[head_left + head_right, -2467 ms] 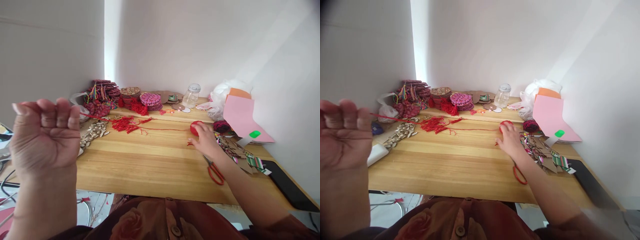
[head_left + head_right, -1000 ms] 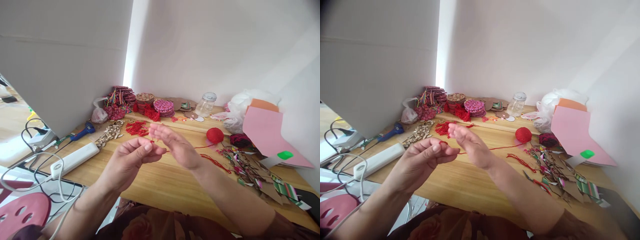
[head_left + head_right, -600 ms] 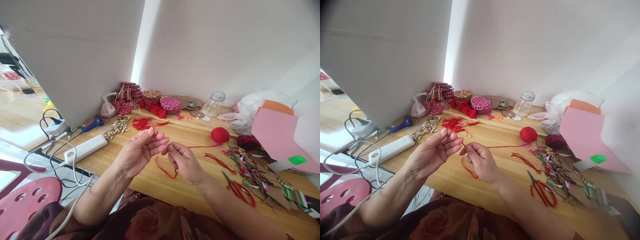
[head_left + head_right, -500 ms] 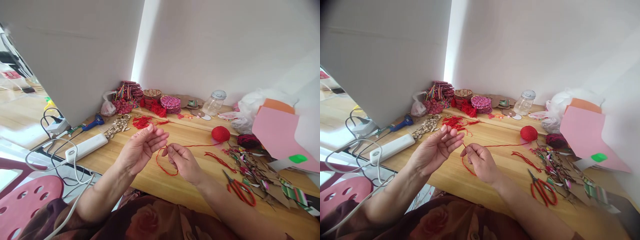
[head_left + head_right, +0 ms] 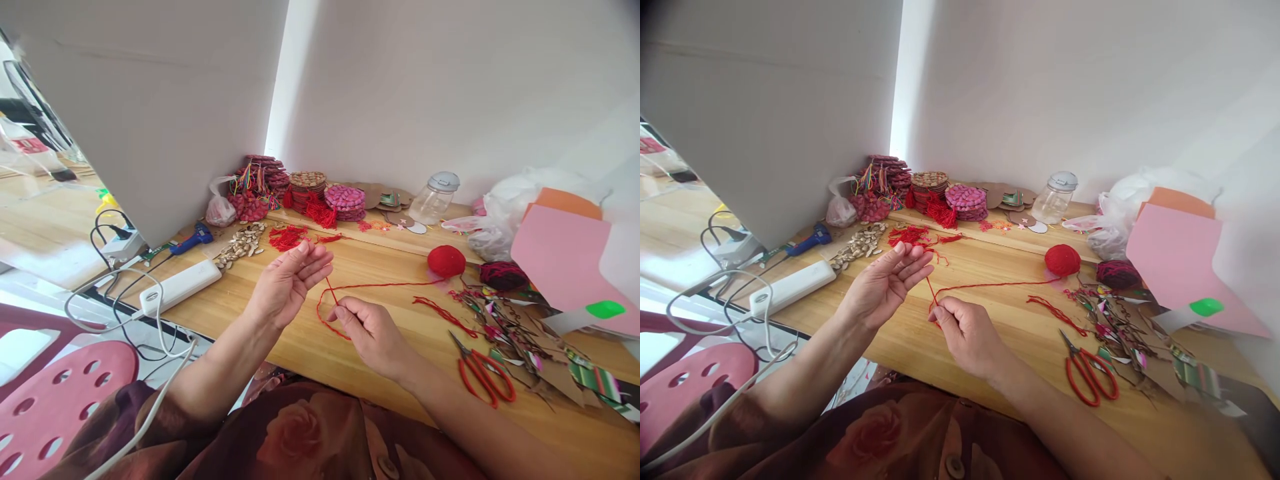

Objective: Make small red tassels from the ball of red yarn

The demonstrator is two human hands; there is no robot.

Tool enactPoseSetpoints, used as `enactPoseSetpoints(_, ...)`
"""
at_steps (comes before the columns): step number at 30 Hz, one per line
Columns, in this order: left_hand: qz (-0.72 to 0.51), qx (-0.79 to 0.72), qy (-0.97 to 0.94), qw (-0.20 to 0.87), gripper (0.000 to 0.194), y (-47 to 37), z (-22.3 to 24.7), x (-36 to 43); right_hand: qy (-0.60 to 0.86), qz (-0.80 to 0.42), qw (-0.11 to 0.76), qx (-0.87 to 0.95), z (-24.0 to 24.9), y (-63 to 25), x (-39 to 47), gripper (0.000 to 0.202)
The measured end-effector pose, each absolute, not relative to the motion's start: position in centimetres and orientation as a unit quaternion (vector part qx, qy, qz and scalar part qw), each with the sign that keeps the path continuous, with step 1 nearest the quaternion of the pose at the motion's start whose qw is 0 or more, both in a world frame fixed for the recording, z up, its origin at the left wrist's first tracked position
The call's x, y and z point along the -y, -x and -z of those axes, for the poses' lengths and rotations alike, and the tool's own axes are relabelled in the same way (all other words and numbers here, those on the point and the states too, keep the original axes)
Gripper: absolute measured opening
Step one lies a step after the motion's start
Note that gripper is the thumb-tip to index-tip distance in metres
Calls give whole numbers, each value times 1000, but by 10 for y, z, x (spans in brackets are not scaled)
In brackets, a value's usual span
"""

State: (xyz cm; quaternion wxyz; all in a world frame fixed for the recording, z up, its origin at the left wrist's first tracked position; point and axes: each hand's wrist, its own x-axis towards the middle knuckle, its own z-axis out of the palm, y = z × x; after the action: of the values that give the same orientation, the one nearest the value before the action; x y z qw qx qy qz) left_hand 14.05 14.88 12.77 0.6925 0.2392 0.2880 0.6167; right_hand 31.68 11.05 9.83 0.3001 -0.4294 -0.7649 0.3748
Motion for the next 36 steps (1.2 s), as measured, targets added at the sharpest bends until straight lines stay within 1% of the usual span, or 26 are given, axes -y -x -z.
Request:
enactPoseSetpoints(6, -629, -307, -260, 666, 13, -147, -112, -150, 415, -291, 261, 822, -110, -320, -101, 29)
enactPoseSetpoints(9, -614, -315, -255, 678, 12, -148, -107, -152, 418, -255, 239, 839, -117, -325, -98, 29)
enactPoseSetpoints(16, -582, -343, -207, 708, 13, -145, -110, -158, 416, -193, 176, 871, -106, -337, -96, 24)
enactPoseSetpoints(18, -581, -343, -223, 704, 11, -147, -108, -157, 409, -180, 167, 879, -105, -338, -95, 23)
enactPoseSetpoints(20, -586, -340, -264, 687, 14, -151, -102, -154, 398, -171, 160, 887, -109, -340, -92, 23)
enactPoseSetpoints(23, -568, -355, -360, 649, 21, -158, -93, -148, 386, -162, 170, 892, -121, -344, -92, 22)
enactPoseSetpoints(28, -441, -396, -519, 616, 20, -164, -88, -136, 380, -178, 214, 882, -140, -356, -106, 23)
enactPoseSetpoints(32, -375, -376, -504, 681, 23, -165, -89, -134, 375, -173, 237, 879, -144, -364, -122, 25)
enactPoseSetpoints(36, -345, -367, -453, 735, 24, -164, -88, -135, 371, -171, 246, 879, -140, -367, -131, 25)
